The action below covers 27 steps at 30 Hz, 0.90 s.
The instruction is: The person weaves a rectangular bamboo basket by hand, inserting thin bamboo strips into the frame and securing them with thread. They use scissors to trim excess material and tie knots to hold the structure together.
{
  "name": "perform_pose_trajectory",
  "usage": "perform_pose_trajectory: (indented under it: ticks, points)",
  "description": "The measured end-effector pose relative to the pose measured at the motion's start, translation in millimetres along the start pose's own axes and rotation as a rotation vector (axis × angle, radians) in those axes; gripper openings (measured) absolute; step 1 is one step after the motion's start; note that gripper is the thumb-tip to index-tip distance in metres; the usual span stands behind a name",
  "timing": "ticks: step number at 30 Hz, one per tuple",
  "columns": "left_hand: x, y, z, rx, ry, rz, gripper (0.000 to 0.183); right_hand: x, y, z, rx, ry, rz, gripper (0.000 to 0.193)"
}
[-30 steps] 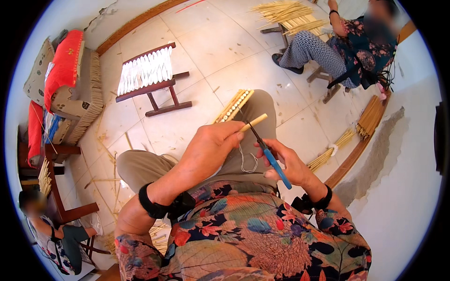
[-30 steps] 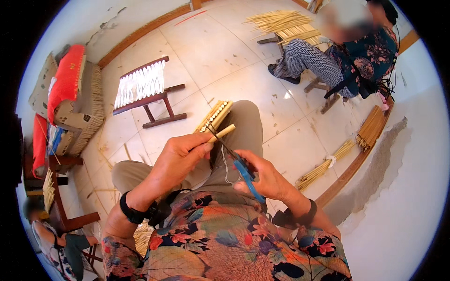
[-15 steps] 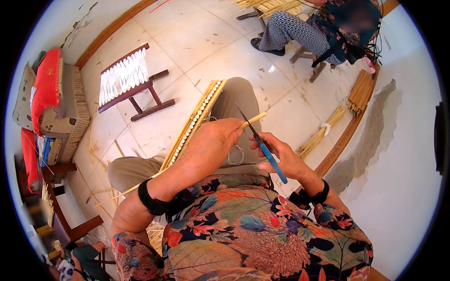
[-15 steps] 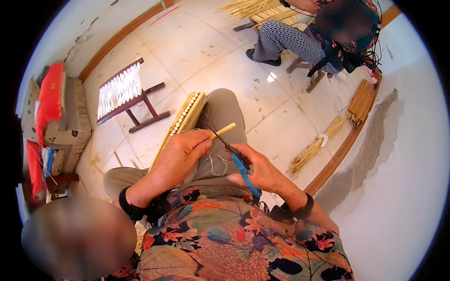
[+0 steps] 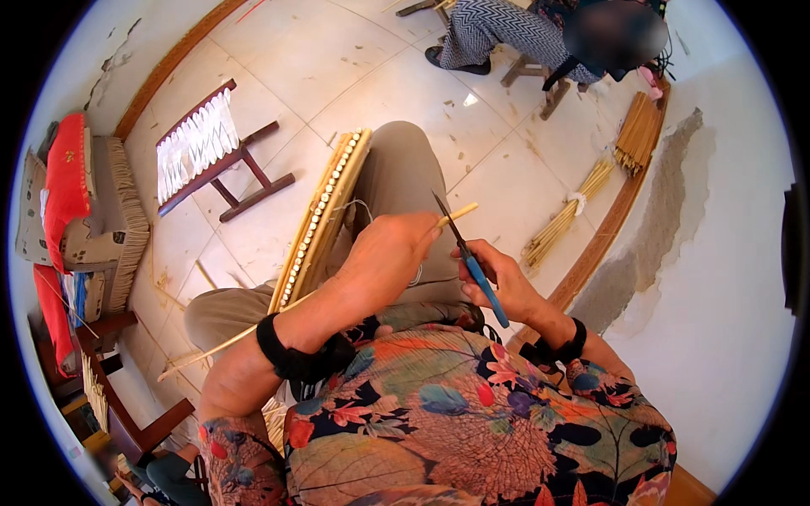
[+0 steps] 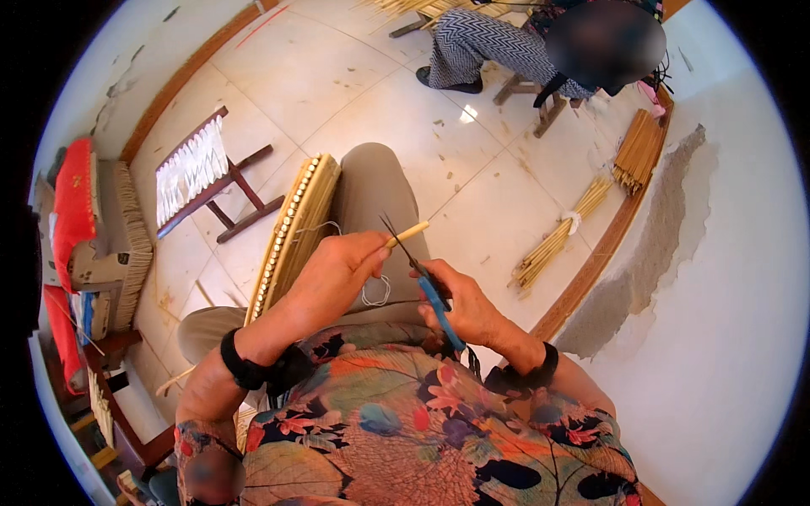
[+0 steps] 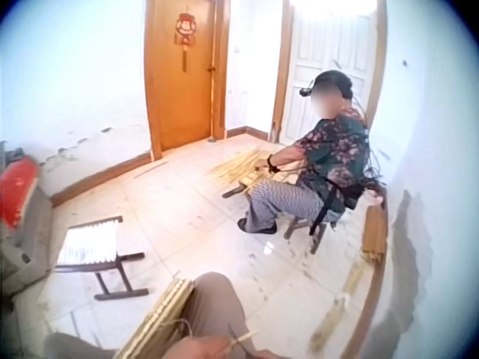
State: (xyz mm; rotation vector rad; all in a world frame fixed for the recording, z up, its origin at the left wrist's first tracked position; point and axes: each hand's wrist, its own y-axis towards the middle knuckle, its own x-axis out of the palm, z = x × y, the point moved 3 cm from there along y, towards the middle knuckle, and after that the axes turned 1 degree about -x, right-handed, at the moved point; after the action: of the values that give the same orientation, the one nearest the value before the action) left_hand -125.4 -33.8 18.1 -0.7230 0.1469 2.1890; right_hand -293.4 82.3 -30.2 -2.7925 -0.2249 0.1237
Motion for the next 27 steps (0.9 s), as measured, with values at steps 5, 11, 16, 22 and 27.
perform_pose_trajectory:
  ticks: [5,11,16,22,27]
  points:
    - [14.3,15.1,-4.4,-0.014,0.021,-0.056,0.02,-0.7,-11.5,15.0,0.045,0.069,0.087,0.041]
    - [21.9,30.1,-5.2,-0.075,-0.052,-0.138,0.027,-6.3,-16.0,36.3,0.077,0.118,0.158,0.035]
    - [21.9,38.9,-16.5,-0.079,-0.059,-0.15,0.025,-11.7,-21.4,46.2,0.152,0.211,0.284,0.031]
    - [-17.8,20.3,-0.7,-0.187,-0.332,-0.17,0.022,-87.5,16.1,174.2,0.175,-0.073,0.639,0.038]
    - [-60.3,-35.4,22.6,-0.324,-0.679,-0.047,0.02,-107.1,48.1,303.7,0.411,-0.661,0.403,0.043]
